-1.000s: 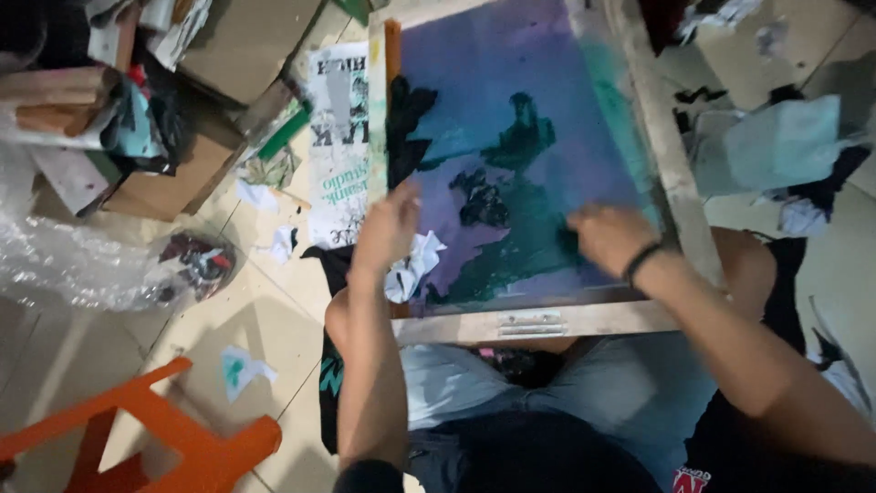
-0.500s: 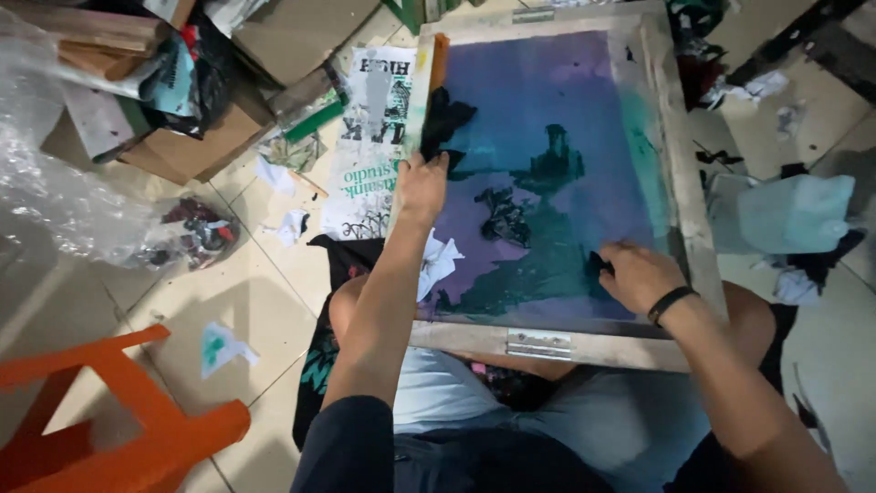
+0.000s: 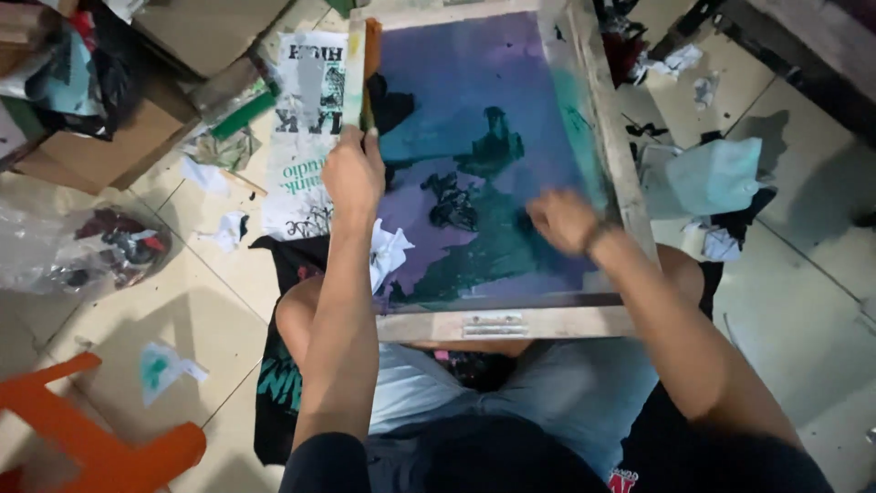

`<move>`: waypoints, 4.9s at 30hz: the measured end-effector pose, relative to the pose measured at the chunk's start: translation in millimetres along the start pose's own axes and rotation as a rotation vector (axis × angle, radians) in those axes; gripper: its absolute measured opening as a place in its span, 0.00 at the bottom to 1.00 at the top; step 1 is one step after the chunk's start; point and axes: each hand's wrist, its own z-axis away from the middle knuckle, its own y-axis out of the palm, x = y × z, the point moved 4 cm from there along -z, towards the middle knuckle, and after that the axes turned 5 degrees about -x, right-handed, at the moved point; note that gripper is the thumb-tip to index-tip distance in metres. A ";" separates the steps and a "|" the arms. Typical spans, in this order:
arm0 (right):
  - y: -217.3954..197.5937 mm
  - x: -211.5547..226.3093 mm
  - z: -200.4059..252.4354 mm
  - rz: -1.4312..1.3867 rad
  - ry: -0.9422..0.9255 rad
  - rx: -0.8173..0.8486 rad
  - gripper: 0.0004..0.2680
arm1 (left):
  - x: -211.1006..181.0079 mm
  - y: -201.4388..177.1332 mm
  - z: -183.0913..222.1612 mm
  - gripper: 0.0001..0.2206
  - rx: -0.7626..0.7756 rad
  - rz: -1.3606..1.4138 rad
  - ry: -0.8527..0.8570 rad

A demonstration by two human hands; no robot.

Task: Cleaning a screen printing frame by removing tape residue and applying cleaning fluid.

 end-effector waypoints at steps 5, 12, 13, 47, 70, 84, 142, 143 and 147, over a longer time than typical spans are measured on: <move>-45.3 34.2 73.3 -0.170 -0.003 0.153 0.11 | -13.5 13.9 19.6 0.21 0.159 -0.120 -0.025; -79.2 -15.2 -20.8 -0.344 0.057 -0.076 0.10 | 5.1 48.9 35.4 0.14 0.502 -0.116 -0.011; -77.5 -12.9 -35.7 -0.339 0.053 -0.076 0.10 | 1.6 40.7 35.3 0.14 0.498 -0.113 -0.014; 30.9 -46.6 -103.9 0.046 -0.081 -0.146 0.12 | -15.2 51.5 56.5 0.14 0.517 0.190 0.136; -3.5 -24.3 -72.1 -0.102 0.097 -0.044 0.13 | -33.1 38.1 62.6 0.16 0.630 0.423 -0.052; 8.6 10.6 66.2 -0.162 -0.047 0.006 0.11 | -34.2 43.4 64.5 0.16 0.689 0.390 -0.054; 7.3 13.2 36.3 -0.044 0.001 -0.053 0.12 | -20.0 69.9 63.9 0.12 0.465 0.206 0.297; 9.4 8.9 15.5 -0.004 -0.018 -0.102 0.11 | -20.3 78.1 66.4 0.13 0.475 0.154 0.324; 53.9 -24.0 -78.7 -0.004 -0.006 -0.272 0.12 | -62.5 88.6 105.3 0.11 0.340 0.150 0.669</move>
